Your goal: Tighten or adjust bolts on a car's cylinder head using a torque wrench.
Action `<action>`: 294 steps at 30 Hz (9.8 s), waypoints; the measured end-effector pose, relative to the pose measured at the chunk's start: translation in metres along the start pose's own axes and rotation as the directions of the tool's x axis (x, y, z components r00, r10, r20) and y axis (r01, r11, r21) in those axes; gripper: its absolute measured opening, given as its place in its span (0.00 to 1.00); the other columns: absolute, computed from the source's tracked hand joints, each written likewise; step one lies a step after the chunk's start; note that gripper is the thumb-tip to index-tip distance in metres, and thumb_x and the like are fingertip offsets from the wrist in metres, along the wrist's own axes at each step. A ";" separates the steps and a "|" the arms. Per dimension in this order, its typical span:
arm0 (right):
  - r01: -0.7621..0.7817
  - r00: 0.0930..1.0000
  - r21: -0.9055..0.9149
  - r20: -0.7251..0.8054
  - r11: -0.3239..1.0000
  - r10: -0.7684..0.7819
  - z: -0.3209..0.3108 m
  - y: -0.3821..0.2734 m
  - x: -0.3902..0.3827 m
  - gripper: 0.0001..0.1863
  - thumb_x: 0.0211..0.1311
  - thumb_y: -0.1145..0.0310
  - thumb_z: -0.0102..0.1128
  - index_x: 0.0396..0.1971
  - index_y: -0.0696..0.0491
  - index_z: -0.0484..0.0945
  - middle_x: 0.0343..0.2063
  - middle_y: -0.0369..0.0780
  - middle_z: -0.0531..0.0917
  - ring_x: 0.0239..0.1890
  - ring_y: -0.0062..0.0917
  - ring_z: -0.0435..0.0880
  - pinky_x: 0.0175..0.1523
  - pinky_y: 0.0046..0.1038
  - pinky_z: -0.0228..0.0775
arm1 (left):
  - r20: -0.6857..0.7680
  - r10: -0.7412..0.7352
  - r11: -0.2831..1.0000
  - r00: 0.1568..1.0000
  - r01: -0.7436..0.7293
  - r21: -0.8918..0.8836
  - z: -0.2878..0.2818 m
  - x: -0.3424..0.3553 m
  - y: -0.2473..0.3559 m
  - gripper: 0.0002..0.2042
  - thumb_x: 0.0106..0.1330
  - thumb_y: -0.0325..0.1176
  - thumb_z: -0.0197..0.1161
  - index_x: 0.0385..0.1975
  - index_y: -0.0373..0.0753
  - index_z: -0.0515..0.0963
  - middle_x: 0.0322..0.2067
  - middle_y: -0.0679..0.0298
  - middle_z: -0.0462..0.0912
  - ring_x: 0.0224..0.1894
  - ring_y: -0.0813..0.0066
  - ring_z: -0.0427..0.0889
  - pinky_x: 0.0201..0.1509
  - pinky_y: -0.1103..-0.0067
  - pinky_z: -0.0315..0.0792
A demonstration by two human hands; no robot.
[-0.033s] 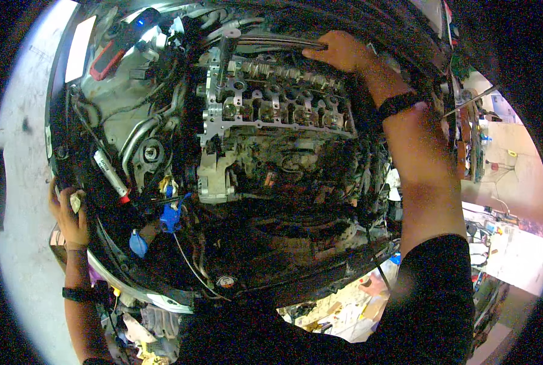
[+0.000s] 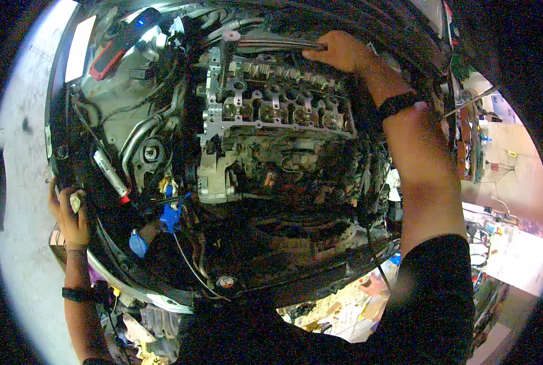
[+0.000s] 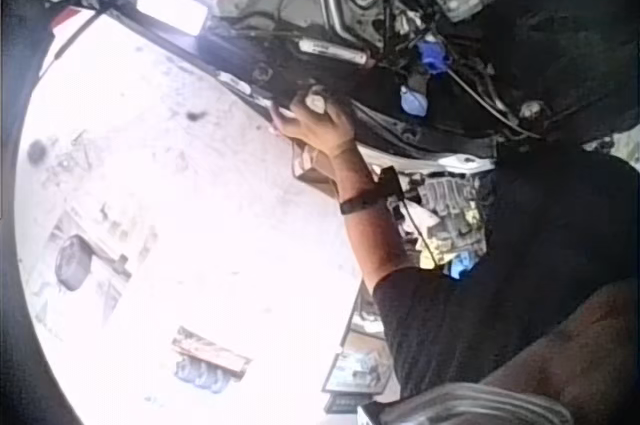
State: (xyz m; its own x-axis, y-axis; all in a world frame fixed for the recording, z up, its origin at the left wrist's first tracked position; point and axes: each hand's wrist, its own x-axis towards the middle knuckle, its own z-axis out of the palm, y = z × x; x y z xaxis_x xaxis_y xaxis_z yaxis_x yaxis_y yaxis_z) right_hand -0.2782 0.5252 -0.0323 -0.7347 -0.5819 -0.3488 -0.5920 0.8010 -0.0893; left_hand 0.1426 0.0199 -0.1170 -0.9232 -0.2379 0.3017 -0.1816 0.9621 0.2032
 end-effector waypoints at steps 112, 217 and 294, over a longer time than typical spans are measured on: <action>-0.580 0.778 0.156 -0.183 0.799 0.601 0.068 0.036 -0.274 0.28 0.46 0.49 0.64 0.46 0.52 0.81 0.44 0.45 0.83 0.53 0.40 0.78 0.56 0.41 0.72 | 0.482 0.461 0.879 0.745 -0.307 -0.366 0.083 0.267 0.341 0.29 0.66 0.60 0.53 0.36 0.34 0.81 0.33 0.45 0.82 0.38 0.51 0.82 0.43 0.63 0.72; -0.553 0.565 0.521 -0.339 0.650 0.752 0.088 -0.043 -0.345 0.16 0.51 0.60 0.74 0.31 0.58 0.83 0.21 0.45 0.82 0.25 0.31 0.81 0.35 0.31 0.70 | 0.399 0.193 0.926 0.896 -0.032 -0.376 0.151 0.230 0.273 0.12 0.58 0.42 0.65 0.35 0.42 0.85 0.37 0.52 0.85 0.42 0.54 0.84 0.49 0.66 0.76; -0.498 0.352 0.844 -0.015 0.200 0.936 0.194 -0.095 -0.426 0.06 0.49 0.74 0.74 0.22 0.54 0.82 0.22 0.32 0.83 0.25 0.16 0.78 0.34 0.23 0.70 | 0.727 0.461 0.780 0.509 -0.623 -0.058 0.228 0.309 0.280 0.13 0.59 0.37 0.63 0.35 0.32 0.82 0.41 0.44 0.83 0.44 0.49 0.83 0.51 0.63 0.77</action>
State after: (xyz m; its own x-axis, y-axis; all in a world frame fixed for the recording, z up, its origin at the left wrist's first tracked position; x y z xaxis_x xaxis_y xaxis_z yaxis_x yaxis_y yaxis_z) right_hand 0.1547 0.7244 -0.0560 -0.8173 0.5431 -0.1926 0.5269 0.5690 -0.6313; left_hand -0.2707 0.2461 -0.1790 -0.7999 0.4191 -0.4295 0.4535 0.8909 0.0247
